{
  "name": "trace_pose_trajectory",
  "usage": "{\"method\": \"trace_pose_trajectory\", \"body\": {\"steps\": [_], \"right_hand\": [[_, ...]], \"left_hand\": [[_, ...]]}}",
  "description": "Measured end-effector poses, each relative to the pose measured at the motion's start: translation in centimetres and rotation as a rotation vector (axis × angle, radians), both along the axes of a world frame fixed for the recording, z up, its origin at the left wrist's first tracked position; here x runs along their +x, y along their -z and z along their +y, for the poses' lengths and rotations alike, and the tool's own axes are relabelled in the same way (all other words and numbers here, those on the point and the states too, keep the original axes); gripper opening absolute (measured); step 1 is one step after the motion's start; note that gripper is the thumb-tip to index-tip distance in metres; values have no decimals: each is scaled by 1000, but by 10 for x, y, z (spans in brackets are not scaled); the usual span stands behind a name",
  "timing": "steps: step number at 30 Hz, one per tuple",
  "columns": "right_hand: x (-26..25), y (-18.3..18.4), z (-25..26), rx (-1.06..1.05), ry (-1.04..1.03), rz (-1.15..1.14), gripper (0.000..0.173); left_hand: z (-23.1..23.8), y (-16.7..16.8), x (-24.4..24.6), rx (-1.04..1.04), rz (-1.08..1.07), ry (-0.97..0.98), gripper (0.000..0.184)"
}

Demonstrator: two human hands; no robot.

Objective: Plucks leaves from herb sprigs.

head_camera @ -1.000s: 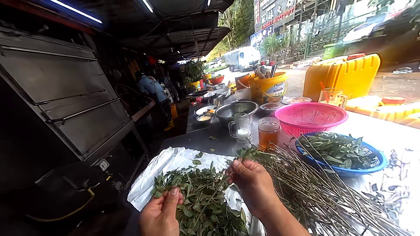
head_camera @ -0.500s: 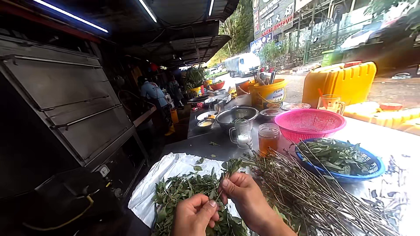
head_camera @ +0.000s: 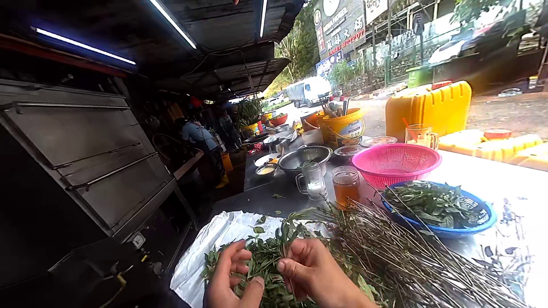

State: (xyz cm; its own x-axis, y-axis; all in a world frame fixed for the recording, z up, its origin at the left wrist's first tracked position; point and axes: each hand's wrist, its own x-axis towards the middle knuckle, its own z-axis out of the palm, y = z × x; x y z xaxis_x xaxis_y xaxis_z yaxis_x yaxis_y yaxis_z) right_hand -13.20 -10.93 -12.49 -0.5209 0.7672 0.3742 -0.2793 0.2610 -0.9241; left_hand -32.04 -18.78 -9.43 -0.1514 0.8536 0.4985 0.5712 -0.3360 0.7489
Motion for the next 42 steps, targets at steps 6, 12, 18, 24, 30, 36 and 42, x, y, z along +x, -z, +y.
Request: {"method": "trace_pose_trajectory", "body": {"steps": [6, 12, 18, 24, 30, 36, 42], "right_hand": [[-4, 2, -2, 111, -124, -1, 10], [2, 4, 2, -25, -201, 144, 7], [2, 2, 1, -104, -177, 196, 10], [4, 1, 1, -155, -254, 218, 12], [5, 1, 1, -169, -295, 190, 13], [-1, 0, -4, -130, -204, 154, 10], [0, -6, -9, -124, -47, 105, 9]], "left_hand": [[12, -12, 26, -164, -386, 250, 16], [16, -12, 25, 2, -571, 251, 5], [14, -6, 22, 119, -213, 263, 4], [18, 1, 14, 545, 421, -62, 16], [22, 5, 9, 716, 664, -85, 13], [14, 8, 26, 417, 329, -115, 7], [13, -2, 10, 318, 3, -260, 6]]}}
